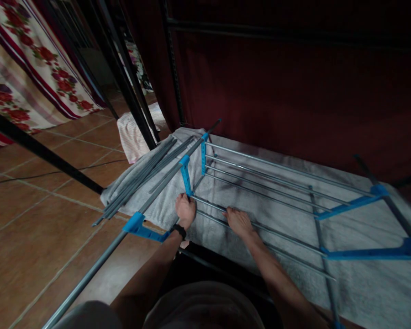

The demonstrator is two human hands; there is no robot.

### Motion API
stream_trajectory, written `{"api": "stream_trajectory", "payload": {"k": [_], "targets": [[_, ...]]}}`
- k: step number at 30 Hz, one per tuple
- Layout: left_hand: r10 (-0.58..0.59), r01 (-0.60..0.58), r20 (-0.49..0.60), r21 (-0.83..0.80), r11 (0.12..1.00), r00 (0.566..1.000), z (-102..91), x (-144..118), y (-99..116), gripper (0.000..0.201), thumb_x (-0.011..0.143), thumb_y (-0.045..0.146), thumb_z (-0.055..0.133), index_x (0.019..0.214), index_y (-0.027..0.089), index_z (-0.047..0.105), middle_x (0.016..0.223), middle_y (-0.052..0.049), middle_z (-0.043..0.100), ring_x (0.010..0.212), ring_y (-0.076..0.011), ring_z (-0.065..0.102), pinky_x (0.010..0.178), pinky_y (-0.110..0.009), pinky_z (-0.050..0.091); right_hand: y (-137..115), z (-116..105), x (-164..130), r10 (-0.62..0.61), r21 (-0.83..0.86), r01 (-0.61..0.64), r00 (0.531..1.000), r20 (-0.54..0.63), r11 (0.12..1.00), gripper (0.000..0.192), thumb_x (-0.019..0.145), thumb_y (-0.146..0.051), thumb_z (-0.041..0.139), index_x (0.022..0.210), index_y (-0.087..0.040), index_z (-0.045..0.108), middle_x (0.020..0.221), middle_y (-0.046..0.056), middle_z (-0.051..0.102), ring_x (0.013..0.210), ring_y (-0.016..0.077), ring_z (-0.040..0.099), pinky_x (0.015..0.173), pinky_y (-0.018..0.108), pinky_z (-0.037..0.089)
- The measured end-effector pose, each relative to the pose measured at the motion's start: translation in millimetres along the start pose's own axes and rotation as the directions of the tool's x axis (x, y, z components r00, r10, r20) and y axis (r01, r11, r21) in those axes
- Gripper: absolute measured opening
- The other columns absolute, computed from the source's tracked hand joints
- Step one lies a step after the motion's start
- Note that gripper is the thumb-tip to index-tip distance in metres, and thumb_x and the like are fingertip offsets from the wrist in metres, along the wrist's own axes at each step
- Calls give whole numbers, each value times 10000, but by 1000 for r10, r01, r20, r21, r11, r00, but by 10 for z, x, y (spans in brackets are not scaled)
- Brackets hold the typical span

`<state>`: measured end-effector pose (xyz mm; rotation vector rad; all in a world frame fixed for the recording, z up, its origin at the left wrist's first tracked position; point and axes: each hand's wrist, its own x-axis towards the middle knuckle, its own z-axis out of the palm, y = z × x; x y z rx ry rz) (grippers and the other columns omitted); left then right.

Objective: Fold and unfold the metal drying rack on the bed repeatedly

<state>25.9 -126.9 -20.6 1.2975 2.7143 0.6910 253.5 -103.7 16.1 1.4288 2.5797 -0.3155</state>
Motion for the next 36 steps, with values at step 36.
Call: {"api": "stream_trajectory", "payload": {"k": [36], "targets": [[43, -43, -11, 9, 999, 999, 42, 105, -74, 139, 843, 296, 530, 855, 166, 580, 908, -118, 584, 890, -271, 553, 729, -361, 423, 289, 84, -343, 120, 102, -106, 982, -144, 989, 336, 1027, -395, 348, 1096, -181, 597, 1092, 107, 688, 1014, 216, 642, 874, 328, 469]]}}
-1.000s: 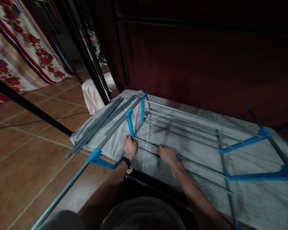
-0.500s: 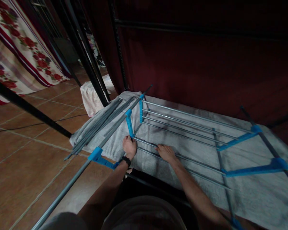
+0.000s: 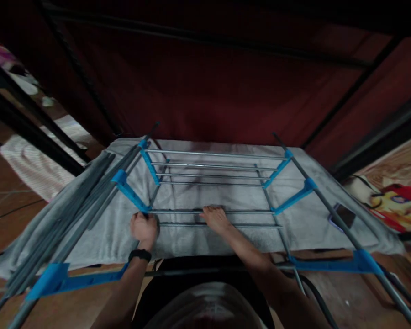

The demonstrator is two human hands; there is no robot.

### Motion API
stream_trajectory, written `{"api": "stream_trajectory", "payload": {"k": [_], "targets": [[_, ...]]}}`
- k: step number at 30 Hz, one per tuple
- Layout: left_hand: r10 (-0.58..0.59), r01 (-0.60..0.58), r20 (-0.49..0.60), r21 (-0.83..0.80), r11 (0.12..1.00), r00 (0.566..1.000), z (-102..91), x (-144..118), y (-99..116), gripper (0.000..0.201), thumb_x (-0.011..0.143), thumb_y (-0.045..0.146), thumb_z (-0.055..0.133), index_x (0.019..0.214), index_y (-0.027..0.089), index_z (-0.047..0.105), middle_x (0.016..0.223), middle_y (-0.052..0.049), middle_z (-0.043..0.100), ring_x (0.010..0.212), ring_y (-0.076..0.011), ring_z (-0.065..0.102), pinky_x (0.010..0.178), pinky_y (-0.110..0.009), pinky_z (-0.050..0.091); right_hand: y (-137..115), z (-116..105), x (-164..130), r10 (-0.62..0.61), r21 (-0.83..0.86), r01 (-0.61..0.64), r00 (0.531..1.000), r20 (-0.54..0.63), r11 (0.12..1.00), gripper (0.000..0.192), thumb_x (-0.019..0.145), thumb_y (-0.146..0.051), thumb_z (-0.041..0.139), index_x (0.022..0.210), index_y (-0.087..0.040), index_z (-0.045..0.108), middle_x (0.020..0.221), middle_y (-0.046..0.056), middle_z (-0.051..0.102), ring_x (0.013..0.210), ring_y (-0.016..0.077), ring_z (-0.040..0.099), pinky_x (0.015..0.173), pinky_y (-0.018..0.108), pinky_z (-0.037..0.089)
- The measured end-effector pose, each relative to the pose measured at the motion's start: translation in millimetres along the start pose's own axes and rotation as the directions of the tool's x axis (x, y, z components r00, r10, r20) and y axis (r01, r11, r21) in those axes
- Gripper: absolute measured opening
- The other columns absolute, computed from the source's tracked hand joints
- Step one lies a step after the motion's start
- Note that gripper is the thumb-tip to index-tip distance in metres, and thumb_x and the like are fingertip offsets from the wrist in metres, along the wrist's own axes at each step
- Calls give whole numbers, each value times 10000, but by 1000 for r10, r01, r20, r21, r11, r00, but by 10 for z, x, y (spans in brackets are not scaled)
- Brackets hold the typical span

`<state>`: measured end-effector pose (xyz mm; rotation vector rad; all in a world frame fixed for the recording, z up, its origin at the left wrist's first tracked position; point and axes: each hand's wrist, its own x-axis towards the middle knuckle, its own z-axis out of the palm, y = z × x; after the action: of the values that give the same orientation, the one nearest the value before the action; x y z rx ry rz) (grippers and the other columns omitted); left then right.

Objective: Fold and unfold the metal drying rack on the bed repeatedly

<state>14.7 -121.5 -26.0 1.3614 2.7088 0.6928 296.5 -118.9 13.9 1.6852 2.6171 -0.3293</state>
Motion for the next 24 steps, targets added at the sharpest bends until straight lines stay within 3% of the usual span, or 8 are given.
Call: {"api": "stream_trajectory", "payload": {"k": [6, 13, 24], "targets": [[-18, 18, 0, 6, 1000, 1000, 62, 28, -21, 178, 830, 338, 524, 824, 165, 566, 923, -131, 582, 882, -283, 565, 695, -364, 437, 57, -59, 44, -34, 8, 34, 999, 15, 999, 382, 1028, -444, 325, 1121, -191, 596, 1051, 94, 706, 974, 223, 666, 806, 325, 499], [-87, 87, -17, -3, 996, 996, 97, 40, 1, 171, 815, 331, 530, 831, 165, 567, 977, -154, 604, 916, -316, 585, 707, -392, 450, 88, -49, 74, -87, -28, 88, 996, 32, 996, 417, 1036, -434, 300, 1137, -165, 603, 1022, 114, 712, 986, 225, 666, 848, 343, 497], [-66, 65, -21, -39, 997, 998, 49, 33, 42, 133, 828, 313, 521, 772, 192, 530, 896, -116, 574, 904, -285, 567, 731, -385, 449, 110, -63, 101, -60, 10, 60, 997, 57, 998, 410, 1028, -461, 319, 1140, -190, 605, 1039, 92, 711, 1000, 218, 660, 867, 344, 487]]}}
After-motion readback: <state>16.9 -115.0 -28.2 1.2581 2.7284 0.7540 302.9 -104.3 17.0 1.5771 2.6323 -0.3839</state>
